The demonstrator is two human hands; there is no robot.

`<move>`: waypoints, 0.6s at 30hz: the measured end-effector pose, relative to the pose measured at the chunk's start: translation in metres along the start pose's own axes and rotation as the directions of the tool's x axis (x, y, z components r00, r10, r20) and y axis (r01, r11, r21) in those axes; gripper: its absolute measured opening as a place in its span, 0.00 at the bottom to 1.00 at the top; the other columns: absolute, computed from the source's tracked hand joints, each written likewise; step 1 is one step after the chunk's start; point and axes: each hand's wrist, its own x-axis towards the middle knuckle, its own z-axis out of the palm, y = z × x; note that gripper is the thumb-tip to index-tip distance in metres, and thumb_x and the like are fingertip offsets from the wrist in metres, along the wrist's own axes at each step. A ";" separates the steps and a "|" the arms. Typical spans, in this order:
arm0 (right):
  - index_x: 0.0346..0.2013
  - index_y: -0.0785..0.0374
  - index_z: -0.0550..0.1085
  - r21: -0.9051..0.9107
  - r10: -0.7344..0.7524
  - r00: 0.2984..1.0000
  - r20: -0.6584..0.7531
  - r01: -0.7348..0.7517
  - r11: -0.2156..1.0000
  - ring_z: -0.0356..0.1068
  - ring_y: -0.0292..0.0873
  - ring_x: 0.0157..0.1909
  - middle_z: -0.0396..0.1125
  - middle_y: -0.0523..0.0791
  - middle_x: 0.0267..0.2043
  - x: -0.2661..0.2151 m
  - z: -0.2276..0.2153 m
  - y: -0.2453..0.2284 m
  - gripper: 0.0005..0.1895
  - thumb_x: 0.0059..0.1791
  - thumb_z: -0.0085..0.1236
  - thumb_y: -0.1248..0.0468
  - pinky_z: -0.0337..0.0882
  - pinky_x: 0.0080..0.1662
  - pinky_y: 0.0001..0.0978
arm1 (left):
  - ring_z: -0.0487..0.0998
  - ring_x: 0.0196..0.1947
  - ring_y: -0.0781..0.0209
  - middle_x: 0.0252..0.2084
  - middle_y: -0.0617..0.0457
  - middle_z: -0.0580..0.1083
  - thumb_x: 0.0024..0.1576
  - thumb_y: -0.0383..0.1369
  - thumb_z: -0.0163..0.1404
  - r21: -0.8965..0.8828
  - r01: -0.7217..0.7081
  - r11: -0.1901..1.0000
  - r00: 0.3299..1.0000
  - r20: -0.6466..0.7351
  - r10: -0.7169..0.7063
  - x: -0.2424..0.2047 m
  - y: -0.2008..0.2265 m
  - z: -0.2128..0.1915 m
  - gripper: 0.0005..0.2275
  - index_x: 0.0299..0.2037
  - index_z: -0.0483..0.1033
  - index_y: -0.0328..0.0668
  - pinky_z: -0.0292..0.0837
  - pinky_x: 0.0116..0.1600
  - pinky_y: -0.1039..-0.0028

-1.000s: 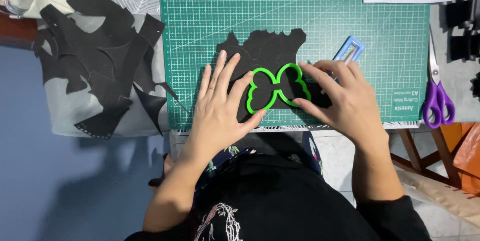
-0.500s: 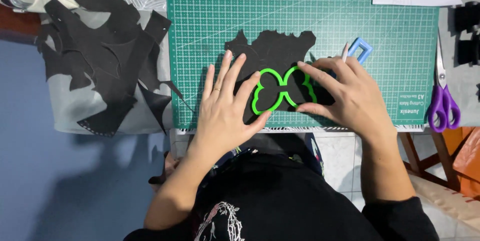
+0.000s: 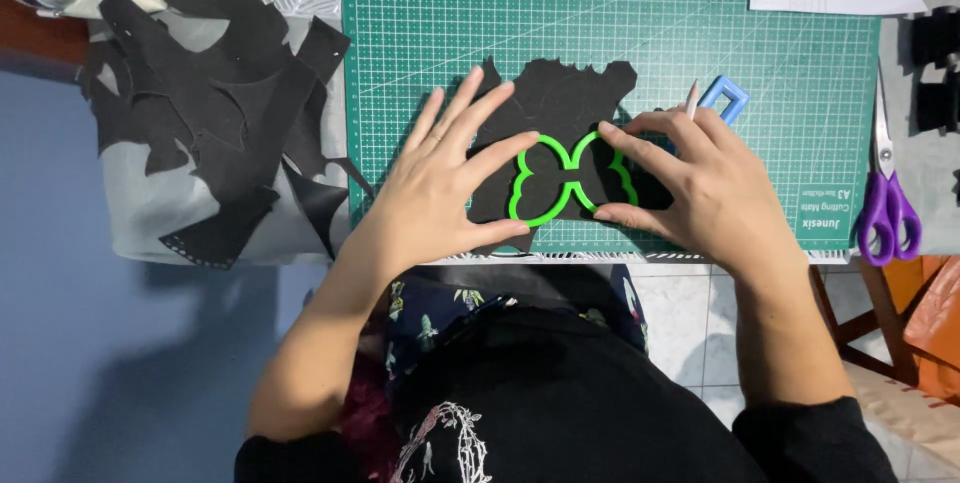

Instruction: Tracing a butterfly template onto a sheet of black material using a silver pen.

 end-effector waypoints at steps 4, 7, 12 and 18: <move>0.61 0.58 0.78 -0.008 0.003 1.000 0.022 -0.003 1.000 0.66 0.45 0.48 0.70 0.47 0.54 0.000 0.002 0.002 0.41 0.42 0.66 0.37 0.72 0.50 0.34 | 0.43 0.77 0.41 0.75 0.41 0.54 0.44 0.46 0.68 0.001 -0.046 0.999 0.997 0.065 0.046 0.006 -0.006 0.000 0.36 0.65 0.72 0.48 0.36 0.77 0.42; 0.62 0.57 0.78 -0.036 0.003 1.000 0.020 -0.002 0.999 0.65 0.44 0.47 0.70 0.46 0.54 0.001 -0.001 0.000 0.40 0.42 0.68 0.39 0.72 0.50 0.33 | 0.41 0.78 0.41 0.76 0.41 0.50 0.45 0.47 0.67 0.034 -0.050 0.998 0.998 0.049 0.048 0.006 -0.005 0.004 0.35 0.65 0.72 0.48 0.36 0.78 0.44; 0.62 0.58 0.77 -0.044 -0.011 0.999 0.031 0.012 0.999 0.65 0.45 0.47 0.69 0.46 0.55 0.003 -0.006 -0.002 0.38 0.43 0.68 0.41 0.72 0.50 0.33 | 0.41 0.78 0.40 0.76 0.40 0.47 0.45 0.48 0.66 0.037 -0.006 0.999 1.000 -0.008 0.006 0.003 0.002 0.013 0.35 0.64 0.73 0.48 0.36 0.77 0.37; 0.62 0.58 0.78 -0.081 -0.019 0.999 0.043 0.022 0.996 0.66 0.45 0.48 0.69 0.45 0.56 0.007 -0.010 -0.004 0.39 0.42 0.68 0.41 0.72 0.53 0.33 | 0.39 0.79 0.38 0.77 0.40 0.44 0.46 0.49 0.65 0.047 0.038 0.998 0.999 -0.032 -0.036 0.001 0.003 0.021 0.34 0.65 0.73 0.50 0.32 0.77 0.36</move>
